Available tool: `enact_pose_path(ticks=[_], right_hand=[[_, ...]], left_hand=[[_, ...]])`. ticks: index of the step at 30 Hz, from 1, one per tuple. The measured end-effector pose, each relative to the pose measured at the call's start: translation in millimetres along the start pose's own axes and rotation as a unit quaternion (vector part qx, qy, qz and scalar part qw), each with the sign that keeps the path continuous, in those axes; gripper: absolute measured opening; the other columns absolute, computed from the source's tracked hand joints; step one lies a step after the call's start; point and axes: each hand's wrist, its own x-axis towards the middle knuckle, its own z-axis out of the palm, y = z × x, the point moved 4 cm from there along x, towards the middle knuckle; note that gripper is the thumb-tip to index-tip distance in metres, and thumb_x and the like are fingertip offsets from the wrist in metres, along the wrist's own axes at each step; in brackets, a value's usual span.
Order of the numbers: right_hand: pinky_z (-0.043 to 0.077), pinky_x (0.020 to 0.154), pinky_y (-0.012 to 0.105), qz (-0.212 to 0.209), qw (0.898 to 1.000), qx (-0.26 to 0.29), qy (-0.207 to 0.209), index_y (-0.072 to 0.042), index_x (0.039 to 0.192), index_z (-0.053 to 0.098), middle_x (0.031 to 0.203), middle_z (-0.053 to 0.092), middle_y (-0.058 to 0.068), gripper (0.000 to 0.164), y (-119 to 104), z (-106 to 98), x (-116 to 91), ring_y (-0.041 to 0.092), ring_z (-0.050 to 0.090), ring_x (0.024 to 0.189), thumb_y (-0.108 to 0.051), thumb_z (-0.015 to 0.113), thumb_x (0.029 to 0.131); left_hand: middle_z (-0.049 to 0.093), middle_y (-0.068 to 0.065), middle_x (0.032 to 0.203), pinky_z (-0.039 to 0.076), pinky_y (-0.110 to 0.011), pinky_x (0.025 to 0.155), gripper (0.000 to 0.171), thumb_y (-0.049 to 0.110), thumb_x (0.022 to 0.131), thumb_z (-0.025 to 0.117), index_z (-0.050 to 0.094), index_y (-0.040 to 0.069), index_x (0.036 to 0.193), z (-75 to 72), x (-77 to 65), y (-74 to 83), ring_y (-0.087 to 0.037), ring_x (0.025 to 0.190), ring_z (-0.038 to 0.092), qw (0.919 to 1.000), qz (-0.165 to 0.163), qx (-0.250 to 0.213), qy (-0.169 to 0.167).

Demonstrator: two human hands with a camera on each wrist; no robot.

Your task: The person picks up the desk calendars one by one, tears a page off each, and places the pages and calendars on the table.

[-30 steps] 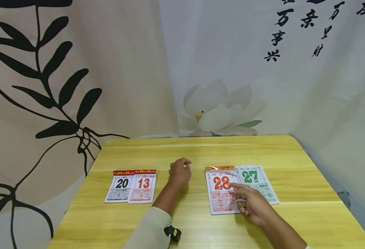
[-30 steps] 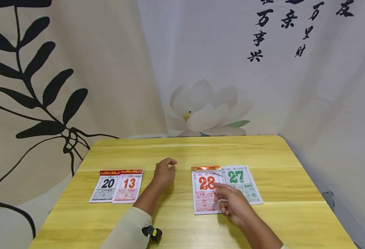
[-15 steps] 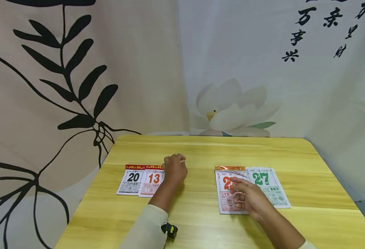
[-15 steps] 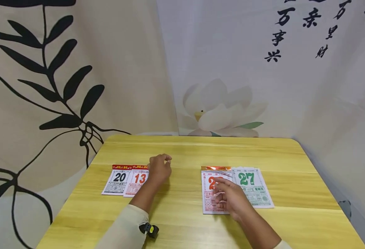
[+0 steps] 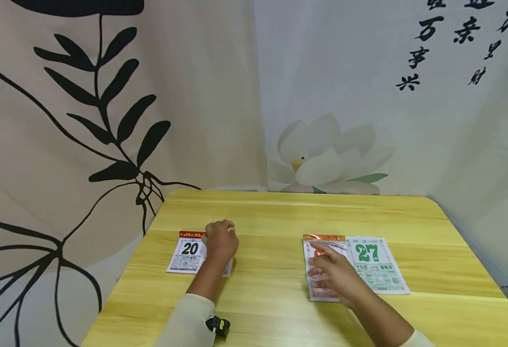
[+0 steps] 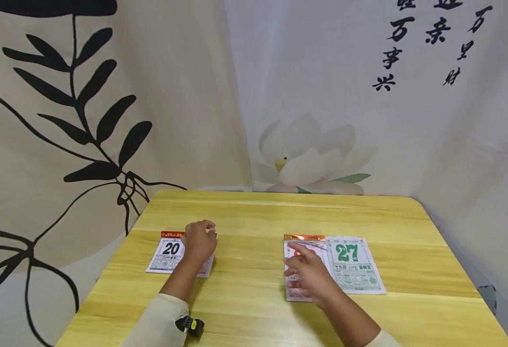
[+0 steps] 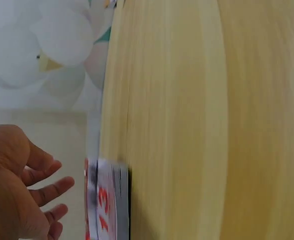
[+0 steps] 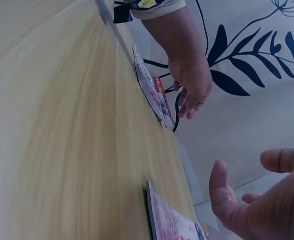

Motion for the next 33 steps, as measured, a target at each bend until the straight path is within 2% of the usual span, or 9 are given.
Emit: enact_pose_path(ticks=[7, 12, 17, 23, 29, 33], right_hand=[[0.066, 0.090, 0.046, -0.024, 1.000, -0.013, -0.010, -0.016, 0.170, 0.035, 0.131, 0.056, 0.014, 0.065, 0, 20, 7, 0.029, 0.063, 0.116, -0.017, 0.060, 0.111], [0.066, 0.093, 0.051, -0.035, 0.999, -0.008, -0.007, -0.015, 0.170, 0.036, 0.131, 0.056, 0.014, 0.063, -3, 31, 10, 0.035, 0.063, 0.124, -0.016, 0.059, 0.111], [0.065, 0.094, 0.049, -0.043, 0.999, -0.005, -0.007, -0.016, 0.169, 0.038, 0.131, 0.057, 0.014, 0.061, -7, 35, 11, 0.034, 0.063, 0.125, -0.016, 0.058, 0.112], [0.064, 0.094, 0.045, -0.039, 0.999, -0.004, -0.013, -0.015, 0.168, 0.040, 0.130, 0.058, 0.012, 0.059, -9, 37, 12, 0.034, 0.061, 0.125, -0.017, 0.059, 0.112], [0.064, 0.093, 0.043, -0.030, 0.999, -0.003, -0.014, -0.012, 0.165, 0.046, 0.135, 0.058, 0.019, 0.053, -7, 36, 13, 0.034, 0.061, 0.124, -0.016, 0.056, 0.113], [0.063, 0.092, 0.042, -0.027, 0.999, 0.000, -0.016, -0.011, 0.164, 0.047, 0.138, 0.059, 0.020, 0.053, -4, 35, 15, 0.033, 0.062, 0.124, -0.017, 0.057, 0.113]], left_hand=[[0.065, -0.024, 0.146, 0.028, -0.071, 0.118, 0.030, 0.016, 0.109, 0.058, 0.071, 0.003, 0.133, -24.5, 9.8, -35.2, -0.048, 0.153, 0.038, 0.9991, -0.019, 0.034, 0.019], [0.063, -0.026, 0.148, 0.019, -0.076, 0.123, 0.033, 0.015, 0.110, 0.056, 0.069, 0.001, 0.136, -35.3, 14.4, -51.4, -0.050, 0.160, 0.029, 0.9982, -0.022, 0.055, 0.010], [0.063, -0.022, 0.152, 0.007, -0.075, 0.128, 0.035, 0.011, 0.110, 0.051, 0.069, 0.002, 0.139, -35.3, 17.2, -56.6, -0.051, 0.164, 0.020, 0.9963, -0.004, 0.084, -0.018], [0.064, -0.020, 0.153, 0.001, -0.077, 0.129, 0.040, 0.004, 0.107, 0.048, 0.068, 0.004, 0.142, -31.8, 16.6, -60.7, -0.052, 0.162, 0.024, 0.9921, 0.026, 0.115, -0.043], [0.055, -0.020, 0.162, -0.008, -0.080, 0.128, 0.050, 0.000, 0.104, 0.048, 0.060, 0.006, 0.152, -29.7, 16.1, -68.0, -0.052, 0.166, 0.014, 0.9907, 0.015, 0.108, -0.081], [0.047, -0.020, 0.169, -0.011, -0.083, 0.126, 0.051, 0.004, 0.107, 0.049, 0.056, 0.009, 0.157, -25.5, 16.7, -71.8, -0.054, 0.167, 0.006, 0.9867, 0.009, 0.123, -0.106]])
